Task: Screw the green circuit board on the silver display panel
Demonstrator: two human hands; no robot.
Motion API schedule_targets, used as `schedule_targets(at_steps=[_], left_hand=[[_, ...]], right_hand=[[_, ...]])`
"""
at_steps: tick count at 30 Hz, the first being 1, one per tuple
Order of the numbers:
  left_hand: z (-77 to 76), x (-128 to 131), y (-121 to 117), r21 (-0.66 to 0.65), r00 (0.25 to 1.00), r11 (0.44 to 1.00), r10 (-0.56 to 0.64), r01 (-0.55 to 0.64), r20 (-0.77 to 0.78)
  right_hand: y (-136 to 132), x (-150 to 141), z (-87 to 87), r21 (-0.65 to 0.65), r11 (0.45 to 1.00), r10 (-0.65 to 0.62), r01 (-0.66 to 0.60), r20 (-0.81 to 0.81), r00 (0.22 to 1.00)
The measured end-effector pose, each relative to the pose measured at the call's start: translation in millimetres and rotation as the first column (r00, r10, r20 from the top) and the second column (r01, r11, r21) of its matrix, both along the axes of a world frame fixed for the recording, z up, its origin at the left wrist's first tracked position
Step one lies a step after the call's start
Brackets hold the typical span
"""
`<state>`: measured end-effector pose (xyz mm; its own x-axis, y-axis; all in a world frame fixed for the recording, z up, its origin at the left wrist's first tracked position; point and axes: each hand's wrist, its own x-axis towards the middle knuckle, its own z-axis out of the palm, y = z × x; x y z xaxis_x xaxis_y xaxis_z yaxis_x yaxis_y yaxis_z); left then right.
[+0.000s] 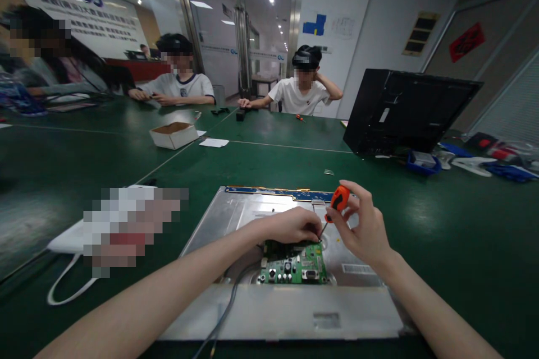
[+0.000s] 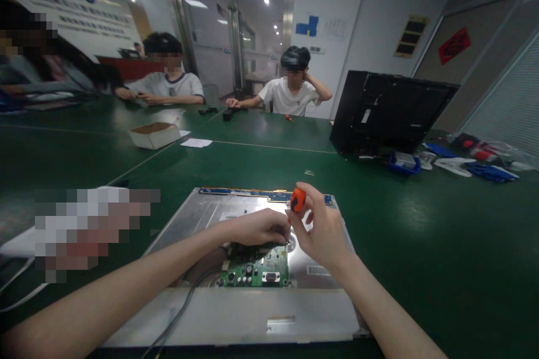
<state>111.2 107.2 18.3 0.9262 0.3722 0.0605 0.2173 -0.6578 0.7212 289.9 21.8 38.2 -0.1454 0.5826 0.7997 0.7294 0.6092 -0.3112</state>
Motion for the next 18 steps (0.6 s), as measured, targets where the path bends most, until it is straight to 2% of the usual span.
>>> schedule_targets(at_steps=[10, 18], left_hand=[[-0.4, 0.1, 1.2, -0.01, 1.0, 1.0, -0.004, 0.004, -0.004], [1.3, 0.2, 2.1, -0.015, 1.0, 1.0, -0.008, 0.008, -0.015]], right_hand=[[2.1, 0.7, -1.9, 0.001, 0.999, -0.032, 0.032, -0.014, 0.999], [1.4, 0.1, -0.2, 0.051, 0.999, -0.011, 0.012, -0.019, 1.0]])
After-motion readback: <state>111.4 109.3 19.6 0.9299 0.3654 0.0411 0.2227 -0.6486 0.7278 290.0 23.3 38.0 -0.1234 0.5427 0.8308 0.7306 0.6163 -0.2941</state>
